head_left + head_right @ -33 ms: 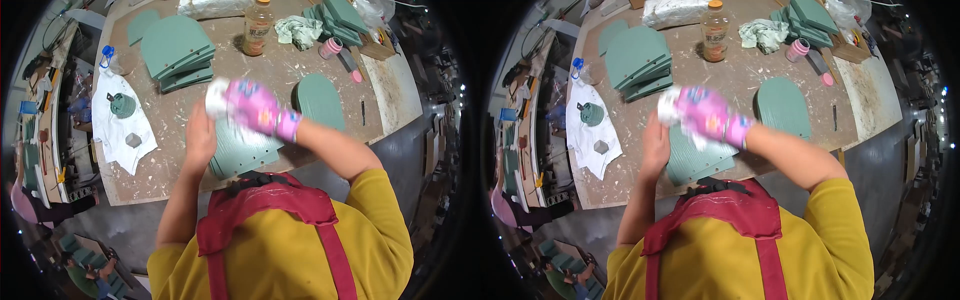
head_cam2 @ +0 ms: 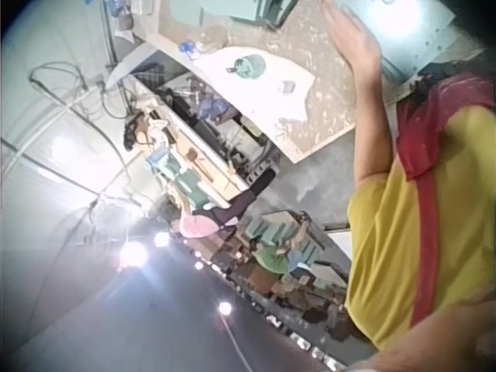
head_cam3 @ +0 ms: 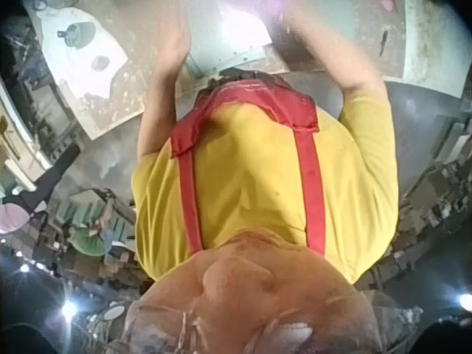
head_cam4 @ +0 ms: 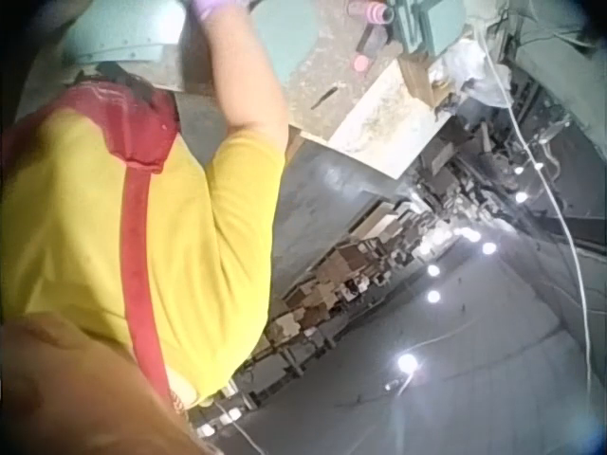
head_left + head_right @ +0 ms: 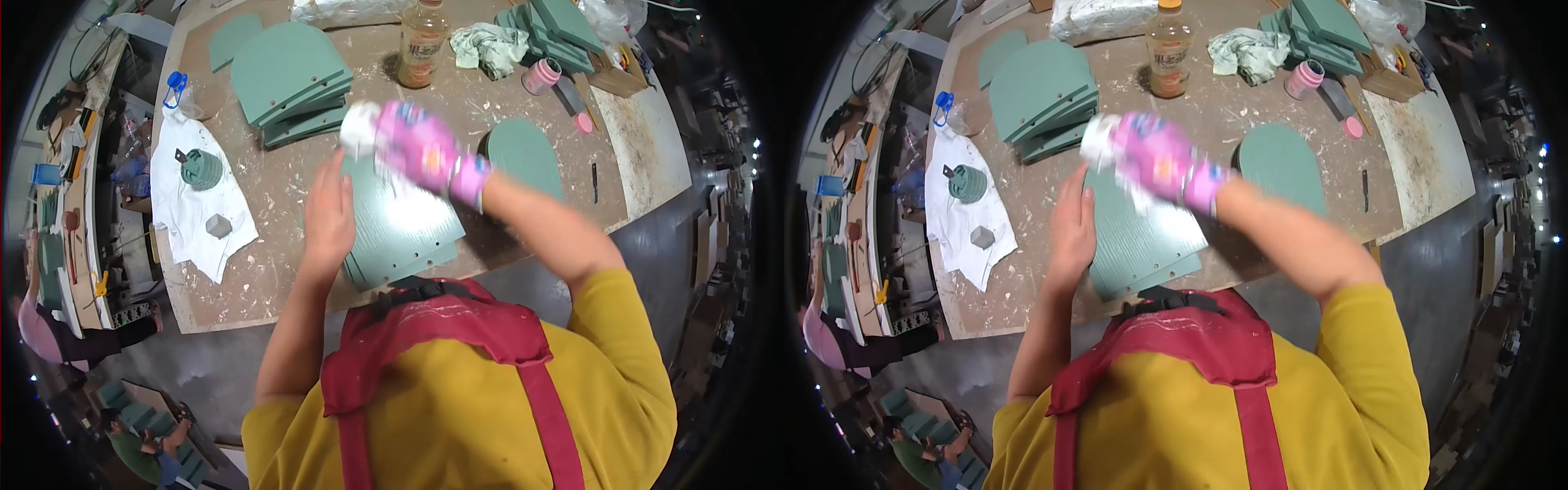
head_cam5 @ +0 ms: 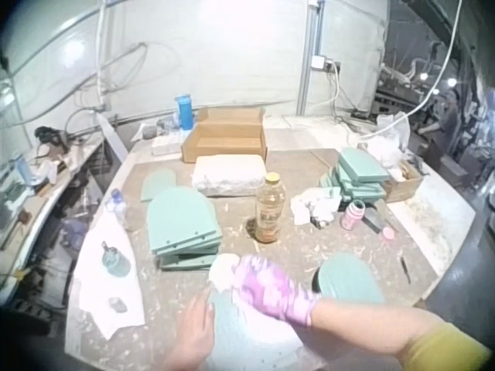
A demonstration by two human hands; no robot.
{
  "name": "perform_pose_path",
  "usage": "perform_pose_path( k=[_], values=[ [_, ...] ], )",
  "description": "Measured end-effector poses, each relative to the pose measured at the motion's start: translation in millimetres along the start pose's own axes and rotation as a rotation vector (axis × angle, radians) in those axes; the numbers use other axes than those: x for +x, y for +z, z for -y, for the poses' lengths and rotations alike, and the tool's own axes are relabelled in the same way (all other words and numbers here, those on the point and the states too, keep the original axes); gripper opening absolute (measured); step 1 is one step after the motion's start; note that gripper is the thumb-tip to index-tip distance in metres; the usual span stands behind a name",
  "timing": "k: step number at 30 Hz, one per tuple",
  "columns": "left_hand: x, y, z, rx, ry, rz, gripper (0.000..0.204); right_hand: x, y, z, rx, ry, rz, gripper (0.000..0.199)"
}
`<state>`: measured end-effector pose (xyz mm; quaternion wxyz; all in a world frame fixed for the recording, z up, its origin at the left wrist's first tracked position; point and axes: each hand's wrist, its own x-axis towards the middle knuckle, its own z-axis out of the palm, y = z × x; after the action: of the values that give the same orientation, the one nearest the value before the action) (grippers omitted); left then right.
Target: The person applies liquid from a bottle onto a cloth, sands the edges and surfaces of wooden panels with a sanding block, and wipes the wooden panels down with the cloth.
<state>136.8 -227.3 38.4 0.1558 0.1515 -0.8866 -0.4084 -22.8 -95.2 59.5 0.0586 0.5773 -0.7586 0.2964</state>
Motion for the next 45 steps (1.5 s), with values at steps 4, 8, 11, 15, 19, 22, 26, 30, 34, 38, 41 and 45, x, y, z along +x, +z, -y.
perform_pose_path(
  k=[4, 8, 11, 15, 19, 22, 26, 30, 34, 38, 41, 45],
  values=[
    [0.2, 4.7, 3.4, 0.013, -0.011, -0.051, 0.044, 28.5, -19.3, -48.4, 0.120, 0.357, 0.135, 0.033],
    [-5.1, -4.2, -0.6, -0.059, -0.158, 0.064, 0.045, 18.7, -17.4, 27.8, 0.064, -0.076, 0.285, 0.035],
    [-0.9, 4.7, -8.3, -0.062, -0.054, -0.054, 0.045, 3.5, 15.6, -54.5, -0.187, -0.129, 0.121, 0.032],
    [-8.3, 10.1, 5.3, -0.101, -0.243, -0.053, 0.056, 14.7, -40.2, -40.3, 0.066, 0.446, 0.309, 0.036],
    [-0.9, 6.8, 1.9, -0.344, -0.339, 0.064, 0.060, 1.7, -16.5, 33.0, 0.180, -0.233, 0.175, 0.038],
    [-1.3, 4.1, -8.1, -0.478, -0.339, -0.052, 0.052, -4.2, -2.9, -27.1, 0.236, 0.311, 0.245, 0.032],
    [-0.6, -5.4, -10.9, -0.368, -0.109, -0.144, 0.047, -26.0, -52.9, -62.5, 0.115, 0.602, 0.040, 0.041],
    [2.0, -37.0, -63.4, -0.742, -0.176, -0.127, 0.044, -38.7, -65.4, -36.6, 0.817, 0.672, -0.181, 0.064],
    [1.6, -42.0, -66.7, -1.037, -0.179, -0.185, 0.042, -31.4, -84.6, 8.3, 0.911, 0.726, -0.332, 0.062],
    [-0.8, -45.3, -75.2, -1.181, -0.270, -0.268, 0.045, -27.7, -102.3, 40.6, 0.984, 0.658, -0.324, 0.056],
    [-4.0, -44.4, -83.0, -1.156, -0.299, -0.257, 0.046, -20.3, -90.0, 82.9, 0.051, 0.217, -0.176, 0.051],
    [-11.5, -45.1, -77.8, -1.030, -0.140, -0.359, 0.048, 12.7, -59.4, 96.8, 0.018, -0.147, -0.196, 0.045]
  ],
)
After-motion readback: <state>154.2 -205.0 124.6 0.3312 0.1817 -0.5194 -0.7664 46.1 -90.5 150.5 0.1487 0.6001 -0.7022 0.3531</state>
